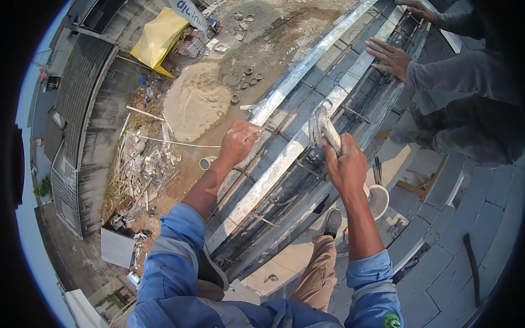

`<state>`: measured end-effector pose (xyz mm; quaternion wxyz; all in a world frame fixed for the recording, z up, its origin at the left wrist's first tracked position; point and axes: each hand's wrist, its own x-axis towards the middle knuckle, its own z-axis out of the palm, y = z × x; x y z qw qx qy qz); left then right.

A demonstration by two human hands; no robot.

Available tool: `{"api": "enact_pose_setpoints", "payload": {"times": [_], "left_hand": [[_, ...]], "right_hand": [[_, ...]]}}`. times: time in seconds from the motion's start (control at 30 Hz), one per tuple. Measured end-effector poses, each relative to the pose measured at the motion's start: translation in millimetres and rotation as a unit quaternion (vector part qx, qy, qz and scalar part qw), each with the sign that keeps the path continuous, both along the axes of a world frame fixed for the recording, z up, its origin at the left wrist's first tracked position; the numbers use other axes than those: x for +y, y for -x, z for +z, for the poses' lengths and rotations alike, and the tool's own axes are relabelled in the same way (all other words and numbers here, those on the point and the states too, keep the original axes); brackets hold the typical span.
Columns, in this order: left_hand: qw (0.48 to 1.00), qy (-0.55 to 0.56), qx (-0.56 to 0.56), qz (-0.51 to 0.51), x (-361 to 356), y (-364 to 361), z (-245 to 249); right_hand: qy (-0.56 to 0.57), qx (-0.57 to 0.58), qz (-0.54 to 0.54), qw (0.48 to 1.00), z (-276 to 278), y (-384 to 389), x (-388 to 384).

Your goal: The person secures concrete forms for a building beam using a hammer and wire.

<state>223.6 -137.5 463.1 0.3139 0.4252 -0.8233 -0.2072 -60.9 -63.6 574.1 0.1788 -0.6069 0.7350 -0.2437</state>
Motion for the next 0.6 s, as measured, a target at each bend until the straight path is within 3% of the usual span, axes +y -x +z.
{"api": "enact_pose_setpoints", "payload": {"times": [0.03, 0.07, 0.1, 0.17, 0.23, 0.33, 0.5, 0.53, 0.57, 0.6], "left_hand": [[1.0, -0.003, -0.001, -0.011, 5.5, 0.6, -1.4], [1.0, 0.022, -0.004, -0.01, 8.8, 1.4, -2.0], [0.999, 0.049, -0.004, -0.011, 5.8, 4.1, -3.7], [1.0, 0.024, -0.006, -0.005, -4.6, -0.5, -10.5], [1.0, -0.002, -0.013, 0.015, -3.8, -6.6, -15.0], [1.0, -0.025, 0.015, -0.008, -4.7, -9.5, -13.7], [0.999, 0.027, -0.025, -0.012, -8.6, -9.7, -2.5], [0.999, 0.024, -0.025, -0.016, -8.4, -10.7, -5.2], [0.999, -0.021, -0.006, -0.029, -8.5, -12.8, -8.6], [0.997, -0.065, 0.012, -0.043, -10.4, -15.7, -11.6]], "right_hand": [[-0.089, -0.147, -0.08, 0.982, 12.2, -12.9, 6.9], [-0.079, -0.237, -0.103, 0.963, 22.3, -28.0, 12.8], [-0.074, -0.236, -0.117, 0.962, 25.6, -41.9, 19.0], [-0.123, -0.507, -0.188, 0.832, 27.9, -68.2, 35.4], [-0.145, -0.575, -0.191, 0.782, 23.3, -91.1, 50.6], [-0.151, -0.61, -0.199, 0.752, 14.1, -132.9, 67.1], [-0.155, -0.672, -0.2, 0.696, 14.9, -168.2, 52.4], [-0.11, -0.714, -0.209, 0.659, 21.2, -176.8, 48.5], [-0.065, -0.753, -0.216, 0.618, 24.6, -186.2, 45.5], [-0.109, -0.748, -0.229, 0.613, 17.5, -200.8, 53.2]]}}
